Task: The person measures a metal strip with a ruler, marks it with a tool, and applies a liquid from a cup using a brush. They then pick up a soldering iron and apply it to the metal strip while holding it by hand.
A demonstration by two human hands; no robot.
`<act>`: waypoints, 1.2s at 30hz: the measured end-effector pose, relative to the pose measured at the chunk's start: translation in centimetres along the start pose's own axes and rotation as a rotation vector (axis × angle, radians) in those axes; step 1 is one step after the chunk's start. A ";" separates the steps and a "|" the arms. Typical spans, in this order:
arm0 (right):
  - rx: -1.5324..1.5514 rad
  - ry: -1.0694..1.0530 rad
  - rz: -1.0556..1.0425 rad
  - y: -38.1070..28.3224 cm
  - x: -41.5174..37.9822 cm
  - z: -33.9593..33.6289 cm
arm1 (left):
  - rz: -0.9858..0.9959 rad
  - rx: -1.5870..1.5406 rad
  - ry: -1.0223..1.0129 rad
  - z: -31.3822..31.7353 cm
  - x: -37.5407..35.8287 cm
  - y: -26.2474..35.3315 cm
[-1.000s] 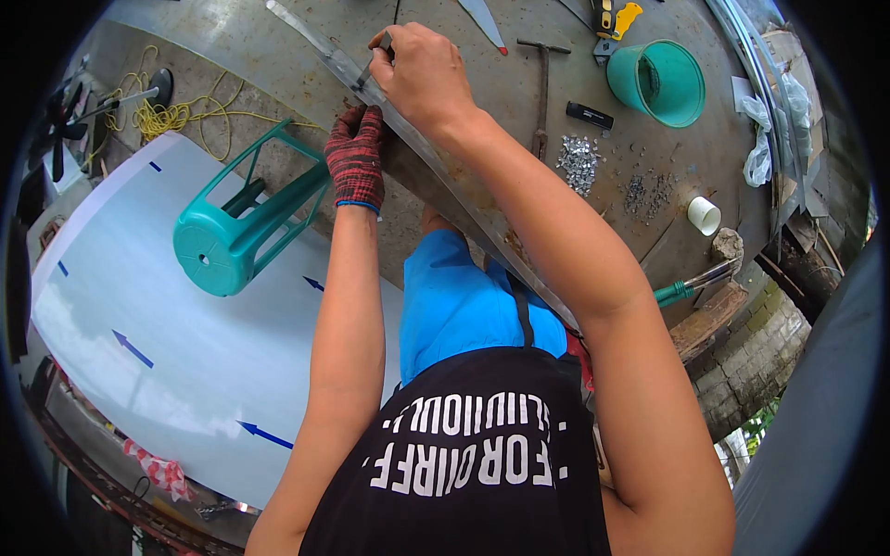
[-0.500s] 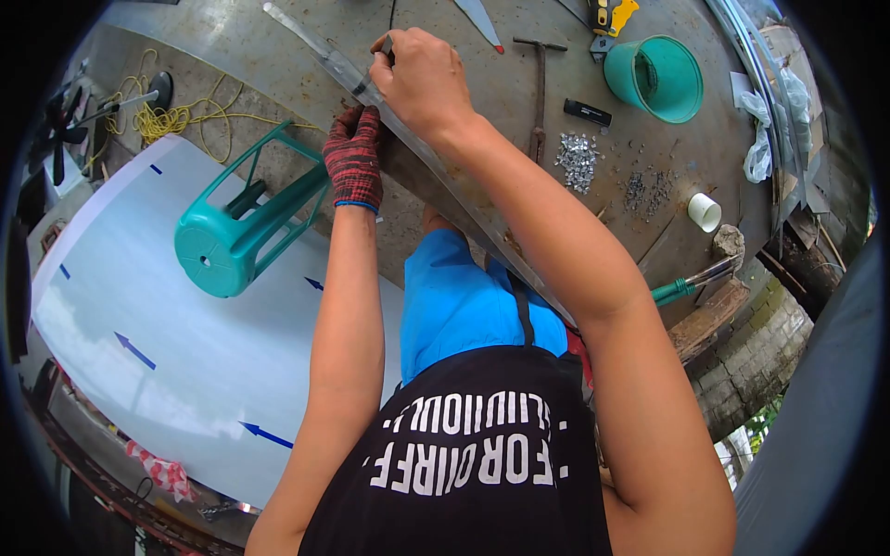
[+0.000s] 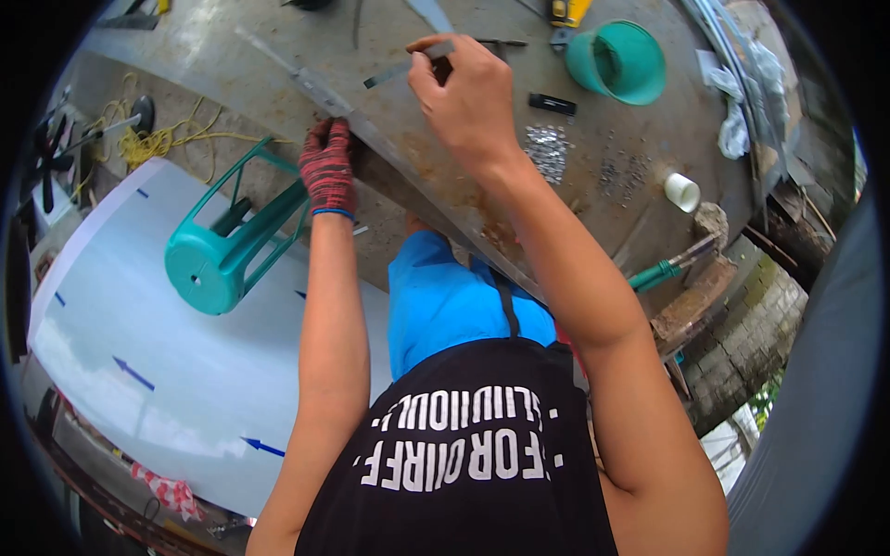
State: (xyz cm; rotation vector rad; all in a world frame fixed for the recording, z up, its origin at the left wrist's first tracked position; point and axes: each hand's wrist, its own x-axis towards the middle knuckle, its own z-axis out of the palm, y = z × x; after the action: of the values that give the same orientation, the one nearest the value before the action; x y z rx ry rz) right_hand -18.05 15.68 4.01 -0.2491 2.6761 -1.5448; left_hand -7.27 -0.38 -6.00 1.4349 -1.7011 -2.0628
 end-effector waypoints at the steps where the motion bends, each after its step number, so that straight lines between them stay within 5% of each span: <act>1: 0.029 0.036 0.074 0.1 -0.8 -2.1 | 0.037 0.025 0.008 0.0 0.4 -0.5; 10: -0.361 0.657 0.319 10.4 -11.2 -27.3 | 0.010 0.110 0.010 -0.6 1.3 -1.3; 14: -0.550 0.826 0.500 15.4 -15.6 -33.3 | 0.004 0.115 0.006 -0.8 1.5 -1.4; 16: -0.722 0.790 0.615 19.9 -16.9 -34.5 | 0.009 0.120 -0.001 -0.8 1.4 -1.3; 20: -0.506 0.862 0.621 26.7 -17.8 -33.2 | 0.001 0.059 -0.043 -1.2 2.3 -2.1; 23: -0.007 0.908 0.793 23.5 -17.3 -31.0 | -0.017 0.092 0.007 -1.2 2.5 -2.1; 28: 0.082 0.772 0.864 22.0 -22.1 -30.3 | -0.031 0.076 0.012 -0.9 2.2 -1.7; 30: -0.580 0.609 0.767 22.4 -25.7 -30.7 | -0.035 0.074 0.024 -0.9 2.0 -1.7; 36: -0.827 0.557 0.963 23.3 -31.7 -29.5 | -0.013 0.072 0.023 -1.1 2.3 -2.0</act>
State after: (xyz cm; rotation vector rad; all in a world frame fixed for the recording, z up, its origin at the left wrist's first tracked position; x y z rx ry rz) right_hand 7.03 57.48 -2.70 1.4003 2.8385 -0.2090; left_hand -6.88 -1.80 -8.87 1.4883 -1.7784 -2.0030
